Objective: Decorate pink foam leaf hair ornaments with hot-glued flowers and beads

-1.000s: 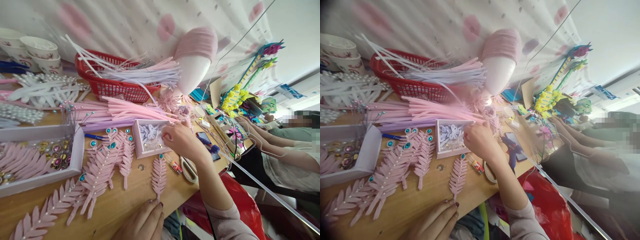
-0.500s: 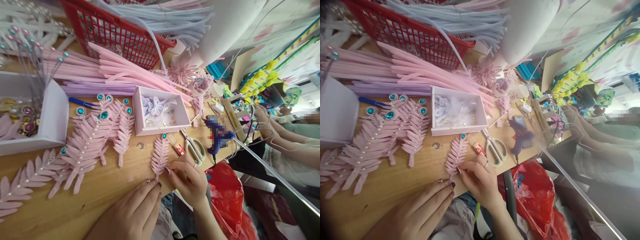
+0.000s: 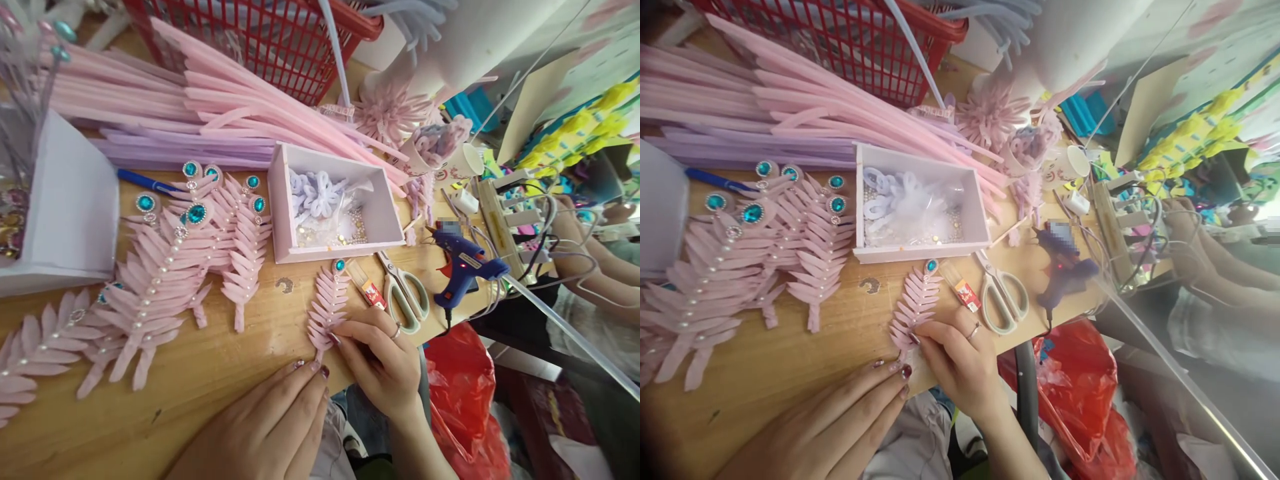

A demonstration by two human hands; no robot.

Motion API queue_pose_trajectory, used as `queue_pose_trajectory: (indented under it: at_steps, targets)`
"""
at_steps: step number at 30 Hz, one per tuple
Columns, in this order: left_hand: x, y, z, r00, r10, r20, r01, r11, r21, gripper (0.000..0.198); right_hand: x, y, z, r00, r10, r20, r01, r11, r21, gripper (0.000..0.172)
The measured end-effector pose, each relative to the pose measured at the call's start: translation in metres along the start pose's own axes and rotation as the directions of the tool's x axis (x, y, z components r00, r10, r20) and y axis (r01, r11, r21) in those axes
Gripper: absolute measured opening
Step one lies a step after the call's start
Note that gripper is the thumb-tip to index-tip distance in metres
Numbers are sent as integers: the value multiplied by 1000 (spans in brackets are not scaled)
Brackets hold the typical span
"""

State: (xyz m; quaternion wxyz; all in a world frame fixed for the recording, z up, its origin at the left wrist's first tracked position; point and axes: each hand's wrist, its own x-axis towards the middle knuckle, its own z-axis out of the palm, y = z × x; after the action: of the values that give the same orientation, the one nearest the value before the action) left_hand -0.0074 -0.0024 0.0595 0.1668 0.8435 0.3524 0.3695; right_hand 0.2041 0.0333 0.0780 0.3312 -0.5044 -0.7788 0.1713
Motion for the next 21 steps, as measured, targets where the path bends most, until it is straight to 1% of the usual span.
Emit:
queue_pose_trajectory:
  at_steps: [4,7,10,12,17,19,21]
  targets:
    - [2,1,-1,1000,-3,11,2,1000,28,41,-3,0,-2,998,32,-57,-28,997,68,28]
    - [2,-1,-1,1000,2,7,-2,999,32,42,-3,1,-4,994,27,-102,-18,996,89,27]
    - [1,-2,-1,1000,2,3,-2,1000,20,42,-1,1,-3,997,-13,-70,19,996,82,29]
    - [2,-2,-2,1000,-7,18,7,1000,3,43,0,1,-2,998,-36,-45,39,997,72,32]
    - [4,-1,-4,999,-2,50,2,1000,2,44,-2,2,-2,1000,-26,5,26,998,58,34]
    - [4,-2,-3,999,2,44,-2,1000,9,42,-3,3,-3,1000,-24,11,23,998,57,33]
    - [2,-2,-2,999,2,36,-2,1000,10,39,-3,3,-2,999,-32,-10,32,998,52,33]
